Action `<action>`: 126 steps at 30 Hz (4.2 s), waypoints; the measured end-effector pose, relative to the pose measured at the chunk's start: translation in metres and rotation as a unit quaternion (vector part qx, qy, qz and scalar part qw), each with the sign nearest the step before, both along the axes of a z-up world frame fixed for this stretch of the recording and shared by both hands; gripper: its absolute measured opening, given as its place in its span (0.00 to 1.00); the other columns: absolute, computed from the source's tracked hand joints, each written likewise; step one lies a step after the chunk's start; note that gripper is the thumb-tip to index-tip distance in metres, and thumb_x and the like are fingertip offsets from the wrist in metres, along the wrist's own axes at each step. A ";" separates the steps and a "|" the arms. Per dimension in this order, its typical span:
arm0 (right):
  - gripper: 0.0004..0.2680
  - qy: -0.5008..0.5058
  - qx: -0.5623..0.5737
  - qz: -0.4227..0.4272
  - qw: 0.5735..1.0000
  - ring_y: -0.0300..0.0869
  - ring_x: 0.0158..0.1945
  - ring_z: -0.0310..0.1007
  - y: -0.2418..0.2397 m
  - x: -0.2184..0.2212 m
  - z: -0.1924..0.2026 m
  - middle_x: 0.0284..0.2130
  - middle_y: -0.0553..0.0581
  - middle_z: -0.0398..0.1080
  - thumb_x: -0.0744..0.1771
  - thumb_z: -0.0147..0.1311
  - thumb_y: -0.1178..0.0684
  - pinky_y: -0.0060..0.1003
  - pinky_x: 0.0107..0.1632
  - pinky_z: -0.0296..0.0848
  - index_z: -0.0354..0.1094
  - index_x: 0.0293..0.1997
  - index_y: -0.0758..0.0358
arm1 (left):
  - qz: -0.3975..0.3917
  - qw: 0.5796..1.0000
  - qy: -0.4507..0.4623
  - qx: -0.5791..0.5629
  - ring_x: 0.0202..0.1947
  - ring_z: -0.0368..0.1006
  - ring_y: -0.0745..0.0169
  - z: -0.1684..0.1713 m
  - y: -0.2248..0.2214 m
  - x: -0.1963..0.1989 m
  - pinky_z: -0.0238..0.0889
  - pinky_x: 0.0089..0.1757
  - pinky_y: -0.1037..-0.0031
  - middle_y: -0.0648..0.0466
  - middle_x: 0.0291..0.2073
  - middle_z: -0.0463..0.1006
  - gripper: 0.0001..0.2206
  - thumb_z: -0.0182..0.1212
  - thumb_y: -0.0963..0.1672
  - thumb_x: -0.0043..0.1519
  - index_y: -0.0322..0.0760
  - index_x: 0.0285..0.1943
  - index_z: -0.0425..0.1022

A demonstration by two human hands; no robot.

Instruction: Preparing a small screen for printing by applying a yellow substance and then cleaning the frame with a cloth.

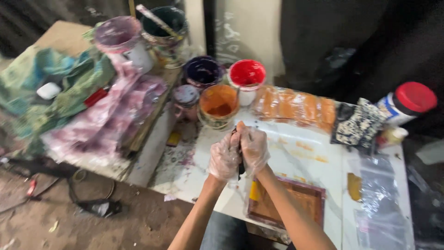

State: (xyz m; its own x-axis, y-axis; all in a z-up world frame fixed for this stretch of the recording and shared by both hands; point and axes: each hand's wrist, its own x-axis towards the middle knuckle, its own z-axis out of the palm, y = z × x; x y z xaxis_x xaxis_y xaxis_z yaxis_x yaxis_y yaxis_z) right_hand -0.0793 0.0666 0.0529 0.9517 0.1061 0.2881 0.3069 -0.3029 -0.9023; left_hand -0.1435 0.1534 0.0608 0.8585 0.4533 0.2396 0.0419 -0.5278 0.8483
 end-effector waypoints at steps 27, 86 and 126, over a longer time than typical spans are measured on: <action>0.15 0.140 0.249 -0.028 0.958 0.39 0.39 0.77 -0.197 0.036 -0.015 0.39 0.57 0.79 0.68 0.52 0.38 0.32 0.41 0.76 0.76 0.47 0.59 | -0.204 0.846 0.248 0.425 0.55 0.75 0.46 -0.094 -0.092 0.111 0.75 0.49 0.62 0.46 0.55 0.76 0.14 0.60 0.48 0.65 0.46 0.58 0.79; 0.23 -0.024 0.398 -0.024 0.917 0.32 0.13 0.45 -0.254 0.049 -0.037 0.09 0.38 0.44 0.75 0.27 0.35 0.24 0.22 0.54 0.51 0.18 0.43 | -0.365 0.726 0.332 0.478 0.76 0.45 0.38 0.001 -0.054 0.064 0.46 0.67 0.54 0.44 0.77 0.50 0.26 0.51 0.57 0.66 0.63 0.75 0.60; 0.04 0.131 0.274 -0.043 0.952 0.32 0.20 0.58 -0.209 0.034 -0.019 0.22 0.52 0.63 0.70 0.48 0.59 0.24 0.24 0.58 0.69 0.45 0.65 | -0.350 0.683 0.404 0.497 0.78 0.41 0.48 0.006 -0.075 0.061 0.62 0.61 0.52 0.58 0.80 0.40 0.28 0.47 0.42 0.69 0.61 0.79 0.51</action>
